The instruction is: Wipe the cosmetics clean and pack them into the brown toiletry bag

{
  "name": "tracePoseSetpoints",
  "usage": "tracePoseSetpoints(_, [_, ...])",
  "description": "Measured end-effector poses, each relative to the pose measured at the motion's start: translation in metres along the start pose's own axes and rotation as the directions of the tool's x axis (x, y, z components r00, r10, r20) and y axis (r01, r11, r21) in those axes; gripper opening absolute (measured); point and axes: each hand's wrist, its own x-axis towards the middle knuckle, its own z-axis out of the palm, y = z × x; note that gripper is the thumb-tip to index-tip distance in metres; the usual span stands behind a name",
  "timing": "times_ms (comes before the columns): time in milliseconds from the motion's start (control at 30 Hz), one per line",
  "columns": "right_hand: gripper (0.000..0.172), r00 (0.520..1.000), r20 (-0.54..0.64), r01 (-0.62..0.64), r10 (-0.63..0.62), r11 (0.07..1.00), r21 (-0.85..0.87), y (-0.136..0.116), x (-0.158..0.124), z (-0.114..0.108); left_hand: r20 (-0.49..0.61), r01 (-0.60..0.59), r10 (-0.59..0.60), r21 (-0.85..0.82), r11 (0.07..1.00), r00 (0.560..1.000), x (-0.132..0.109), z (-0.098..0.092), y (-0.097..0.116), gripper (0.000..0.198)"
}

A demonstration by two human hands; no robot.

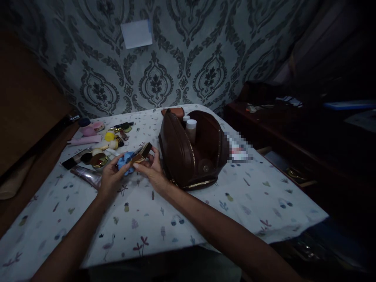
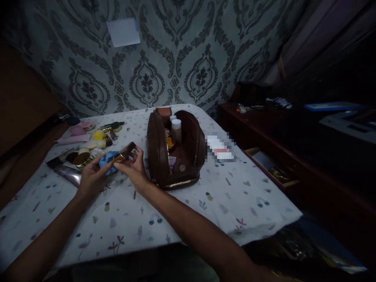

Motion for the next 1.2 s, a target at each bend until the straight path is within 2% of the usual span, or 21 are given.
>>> tracePoseSetpoints(133, [0.085,0.998,-0.029,0.053,-0.056,0.996,-0.072,0.002,0.001,-0.001,-0.037,0.018,-0.017,0.008,1.000,0.999,0.001,0.002,-0.001,0.064])
tracePoseSetpoints(300, [0.083,0.994,-0.047,0.090,-0.094,0.992,-0.094,0.002,0.002,-0.001,0.021,0.031,-0.031,0.001,1.000,0.999,0.000,0.003,-0.001,0.059])
tracePoseSetpoints(467, [0.083,0.993,-0.090,0.060,-0.073,0.989,-0.135,0.002,0.003,-0.002,0.047,0.055,-0.056,0.027,0.998,0.997,-0.002,0.001,0.001,0.057])
tracePoseSetpoints(700, [0.080,0.999,-0.021,0.043,-0.046,0.994,-0.099,0.000,0.001,0.001,0.026,0.040,-0.041,0.031,0.999,0.999,-0.003,0.001,0.005,0.047])
tracePoseSetpoints(800, [0.082,0.999,-0.021,0.038,-0.041,0.993,-0.116,0.003,0.001,0.000,0.005,-0.005,0.005,0.064,0.998,1.000,-0.003,-0.001,0.005,0.039])
tracePoseSetpoints(967, [0.082,1.000,-0.017,0.007,-0.009,0.994,-0.111,0.009,0.003,-0.003,-0.037,-0.126,0.139,0.237,0.963,0.990,-0.002,-0.008,0.008,0.025])
tracePoseSetpoints(1067, [0.084,0.999,-0.032,-0.017,0.013,0.991,-0.131,0.011,0.003,-0.005,-0.073,-0.214,0.268,0.418,0.883,0.961,0.000,-0.014,0.016,0.027])
tracePoseSetpoints(1200, [0.085,0.999,-0.031,-0.035,0.031,0.990,-0.137,0.013,0.004,-0.005,-0.152,-0.246,0.406,0.593,0.767,0.901,0.005,-0.026,0.026,0.027])
